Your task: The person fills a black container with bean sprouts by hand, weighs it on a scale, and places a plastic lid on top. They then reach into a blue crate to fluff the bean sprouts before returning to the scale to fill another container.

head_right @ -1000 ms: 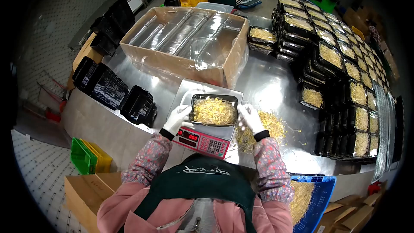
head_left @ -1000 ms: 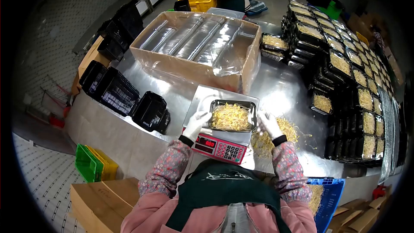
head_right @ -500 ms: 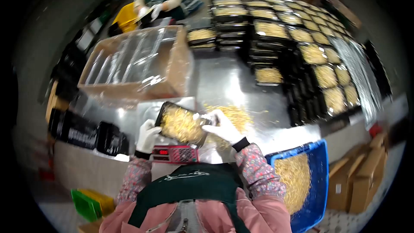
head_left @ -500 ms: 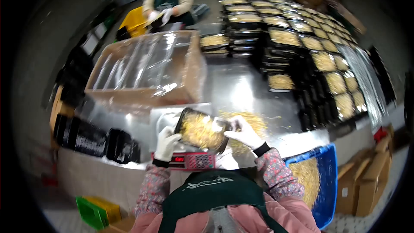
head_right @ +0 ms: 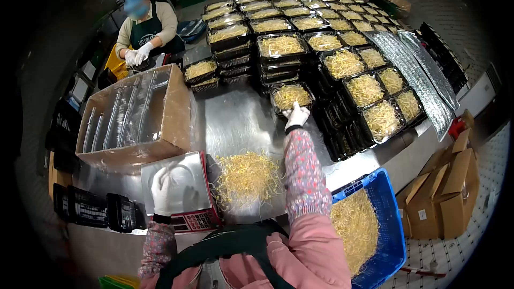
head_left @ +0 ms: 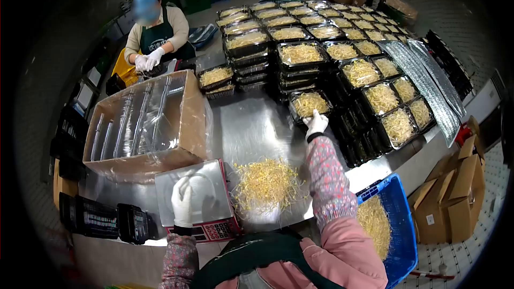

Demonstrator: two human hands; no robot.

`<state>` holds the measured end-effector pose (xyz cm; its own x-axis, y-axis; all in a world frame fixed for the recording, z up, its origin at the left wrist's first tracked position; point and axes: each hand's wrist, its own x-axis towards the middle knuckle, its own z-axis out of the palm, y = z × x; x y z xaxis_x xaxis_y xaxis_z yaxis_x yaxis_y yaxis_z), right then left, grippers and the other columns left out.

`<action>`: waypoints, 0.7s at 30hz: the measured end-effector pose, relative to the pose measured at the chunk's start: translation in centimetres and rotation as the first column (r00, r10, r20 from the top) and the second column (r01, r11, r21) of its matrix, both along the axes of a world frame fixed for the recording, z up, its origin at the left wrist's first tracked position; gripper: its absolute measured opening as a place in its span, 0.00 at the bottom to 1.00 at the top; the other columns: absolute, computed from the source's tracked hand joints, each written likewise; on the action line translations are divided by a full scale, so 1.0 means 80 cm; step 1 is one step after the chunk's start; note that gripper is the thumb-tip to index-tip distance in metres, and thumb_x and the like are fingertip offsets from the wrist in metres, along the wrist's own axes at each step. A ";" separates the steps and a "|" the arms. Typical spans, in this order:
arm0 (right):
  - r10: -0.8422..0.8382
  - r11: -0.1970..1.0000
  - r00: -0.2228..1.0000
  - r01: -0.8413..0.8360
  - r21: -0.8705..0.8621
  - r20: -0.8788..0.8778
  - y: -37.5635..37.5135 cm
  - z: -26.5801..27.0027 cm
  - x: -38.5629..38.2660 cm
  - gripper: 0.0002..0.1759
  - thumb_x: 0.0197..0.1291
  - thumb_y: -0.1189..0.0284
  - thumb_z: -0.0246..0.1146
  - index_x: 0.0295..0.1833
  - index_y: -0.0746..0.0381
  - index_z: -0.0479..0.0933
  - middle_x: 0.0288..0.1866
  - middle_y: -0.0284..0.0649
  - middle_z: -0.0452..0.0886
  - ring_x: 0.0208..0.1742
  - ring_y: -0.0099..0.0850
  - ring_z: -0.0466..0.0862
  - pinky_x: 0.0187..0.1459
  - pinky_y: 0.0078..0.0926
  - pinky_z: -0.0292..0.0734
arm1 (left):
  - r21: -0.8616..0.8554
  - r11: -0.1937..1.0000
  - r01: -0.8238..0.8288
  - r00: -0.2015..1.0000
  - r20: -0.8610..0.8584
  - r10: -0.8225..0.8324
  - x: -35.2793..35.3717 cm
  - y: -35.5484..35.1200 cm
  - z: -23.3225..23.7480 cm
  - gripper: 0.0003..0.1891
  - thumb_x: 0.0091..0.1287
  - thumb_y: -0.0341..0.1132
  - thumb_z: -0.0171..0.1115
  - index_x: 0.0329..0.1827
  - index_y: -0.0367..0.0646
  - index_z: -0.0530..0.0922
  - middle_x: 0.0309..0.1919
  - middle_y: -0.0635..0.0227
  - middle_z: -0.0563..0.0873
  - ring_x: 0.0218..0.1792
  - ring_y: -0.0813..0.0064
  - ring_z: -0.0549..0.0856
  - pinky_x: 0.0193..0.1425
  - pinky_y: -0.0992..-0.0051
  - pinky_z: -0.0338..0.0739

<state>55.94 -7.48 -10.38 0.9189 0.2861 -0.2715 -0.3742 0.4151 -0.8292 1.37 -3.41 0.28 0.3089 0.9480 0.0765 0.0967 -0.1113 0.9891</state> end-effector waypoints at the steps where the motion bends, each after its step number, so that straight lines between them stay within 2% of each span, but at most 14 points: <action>1: 0.015 1.000 1.000 -0.016 -0.021 -0.026 0.006 -0.016 0.023 0.10 0.66 0.74 0.65 0.41 0.58 0.68 0.30 0.41 0.78 0.24 0.35 0.82 0.26 0.40 0.84 | 0.071 0.996 -0.046 0.996 -0.067 0.051 -0.004 0.000 0.002 0.20 0.71 0.28 0.60 0.65 0.34 0.73 0.61 0.60 0.79 0.62 0.70 0.77 0.69 0.71 0.70; 5: 0.147 0.960 0.974 -0.098 -0.263 0.175 -0.046 -0.030 0.016 0.10 0.71 0.63 0.61 0.45 0.58 0.74 0.33 0.42 0.82 0.28 0.37 0.84 0.32 0.38 0.84 | 0.439 0.895 -0.081 0.711 -0.603 0.361 -0.072 0.030 -0.047 0.29 0.72 0.38 0.60 0.73 0.35 0.64 0.72 0.46 0.67 0.74 0.50 0.64 0.78 0.59 0.57; 7: 0.253 0.619 0.658 0.454 -0.641 0.710 -0.112 -0.063 0.006 0.18 0.73 0.56 0.56 0.54 0.60 0.76 0.43 0.43 0.84 0.43 0.43 0.85 0.48 0.46 0.81 | 0.412 0.899 -0.147 0.542 -0.727 0.422 -0.109 0.044 -0.084 0.31 0.75 0.46 0.57 0.76 0.40 0.62 0.76 0.46 0.61 0.77 0.43 0.57 0.80 0.52 0.51; 9: 0.507 0.385 0.645 0.425 -0.819 0.573 -0.167 -0.107 -0.010 0.27 0.73 0.52 0.52 0.65 0.61 0.75 0.65 0.46 0.78 0.72 0.47 0.70 0.73 0.52 0.58 | 0.407 0.902 -0.145 0.309 -0.848 0.432 -0.085 0.041 -0.088 0.30 0.73 0.46 0.57 0.74 0.41 0.65 0.75 0.48 0.64 0.76 0.44 0.60 0.78 0.51 0.52; 10: 0.633 0.235 0.588 0.474 -0.849 0.504 -0.169 -0.108 -0.039 0.29 0.74 0.51 0.49 0.69 0.59 0.72 0.75 0.45 0.69 0.80 0.43 0.59 0.78 0.50 0.47 | 0.456 0.890 -0.027 0.331 -0.836 0.438 -0.057 0.039 -0.081 0.30 0.71 0.45 0.58 0.73 0.41 0.67 0.74 0.49 0.66 0.74 0.45 0.62 0.77 0.51 0.55; 11: 0.699 0.291 0.519 0.422 -0.859 0.492 -0.159 -0.105 -0.069 0.31 0.75 0.51 0.47 0.73 0.58 0.69 0.78 0.46 0.65 0.82 0.42 0.55 0.79 0.47 0.44 | 0.496 0.864 0.089 0.349 -0.828 0.439 -0.018 0.034 -0.075 0.29 0.69 0.45 0.60 0.71 0.42 0.70 0.72 0.50 0.69 0.73 0.46 0.64 0.75 0.51 0.57; 12: 0.774 0.360 0.466 0.233 -0.903 0.429 -0.137 -0.078 -0.109 0.30 0.76 0.53 0.47 0.74 0.59 0.68 0.78 0.46 0.65 0.82 0.42 0.55 0.80 0.45 0.43 | 0.603 0.786 0.137 0.528 -0.716 0.457 0.038 0.022 -0.071 0.27 0.65 0.43 0.63 0.67 0.42 0.73 0.68 0.52 0.73 0.69 0.47 0.68 0.71 0.52 0.60; 13: 0.835 0.402 0.396 0.037 -0.915 0.382 -0.113 -0.055 -0.147 0.29 0.76 0.54 0.46 0.74 0.59 0.67 0.78 0.46 0.64 0.82 0.41 0.54 0.80 0.43 0.41 | 0.267 0.937 0.225 0.554 -0.826 0.102 0.097 0.004 -0.029 0.27 0.65 0.42 0.64 0.65 0.42 0.73 0.66 0.50 0.73 0.68 0.48 0.68 0.69 0.52 0.62; 14: 0.872 0.456 0.290 -0.193 -0.869 0.394 -0.095 -0.055 -0.175 0.29 0.76 0.56 0.46 0.74 0.59 0.67 0.78 0.47 0.65 0.82 0.40 0.55 0.80 0.40 0.42 | 0.367 0.865 0.343 0.738 -0.675 -0.007 0.140 -0.017 -0.045 0.28 0.65 0.41 0.64 0.67 0.42 0.72 0.66 0.49 0.73 0.67 0.47 0.69 0.69 0.51 0.62; 15: 0.885 0.465 0.184 -0.414 -0.783 0.428 -0.081 -0.053 -0.197 0.28 0.77 0.57 0.46 0.74 0.60 0.68 0.77 0.47 0.66 0.82 0.39 0.56 0.80 0.38 0.44 | 0.343 0.822 0.455 0.788 -0.585 -0.192 0.167 -0.045 -0.056 0.29 0.66 0.40 0.63 0.69 0.42 0.71 0.69 0.50 0.71 0.71 0.46 0.67 0.75 0.51 0.59; 16: 0.877 0.480 0.196 -0.408 -0.777 0.439 -0.071 -0.034 -0.210 0.26 0.77 0.59 0.45 0.72 0.60 0.70 0.76 0.48 0.67 0.80 0.39 0.60 0.80 0.34 0.47 | 0.348 0.770 0.534 0.781 -0.552 -0.292 0.187 -0.065 -0.053 0.30 0.66 0.40 0.63 0.71 0.42 0.70 0.71 0.51 0.69 0.73 0.46 0.64 0.77 0.52 0.56; 17: 0.789 0.615 0.370 -0.457 -0.643 0.491 -0.059 -0.054 -0.210 0.25 0.76 0.59 0.48 0.71 0.61 0.72 0.74 0.48 0.71 0.77 0.41 0.66 0.77 0.34 0.54 | 0.357 0.711 0.606 0.761 -0.519 -0.388 0.195 -0.076 -0.040 0.30 0.66 0.39 0.63 0.72 0.42 0.69 0.73 0.52 0.67 0.76 0.46 0.61 0.80 0.54 0.53; 19: 0.736 0.676 0.398 -0.375 -0.635 0.548 -0.060 -0.023 -0.188 0.25 0.74 0.59 0.53 0.69 0.62 0.73 0.70 0.50 0.74 0.74 0.42 0.70 0.75 0.35 0.58 | 0.346 0.735 0.583 0.783 -0.481 -0.394 0.156 -0.070 0.003 0.29 0.67 0.37 0.63 0.71 0.41 0.70 0.75 0.53 0.66 0.79 0.47 0.57 0.81 0.57 0.51; 21: 0.767 0.623 0.319 -0.167 -0.764 0.556 -0.041 -0.028 -0.168 0.26 0.72 0.58 0.57 0.67 0.62 0.74 0.68 0.51 0.76 0.71 0.44 0.72 0.73 0.37 0.61 | 0.371 0.879 0.299 0.914 -0.377 -0.152 0.102 -0.051 0.009 0.24 0.68 0.32 0.61 0.68 0.38 0.74 0.70 0.49 0.72 0.76 0.49 0.64 0.78 0.59 0.58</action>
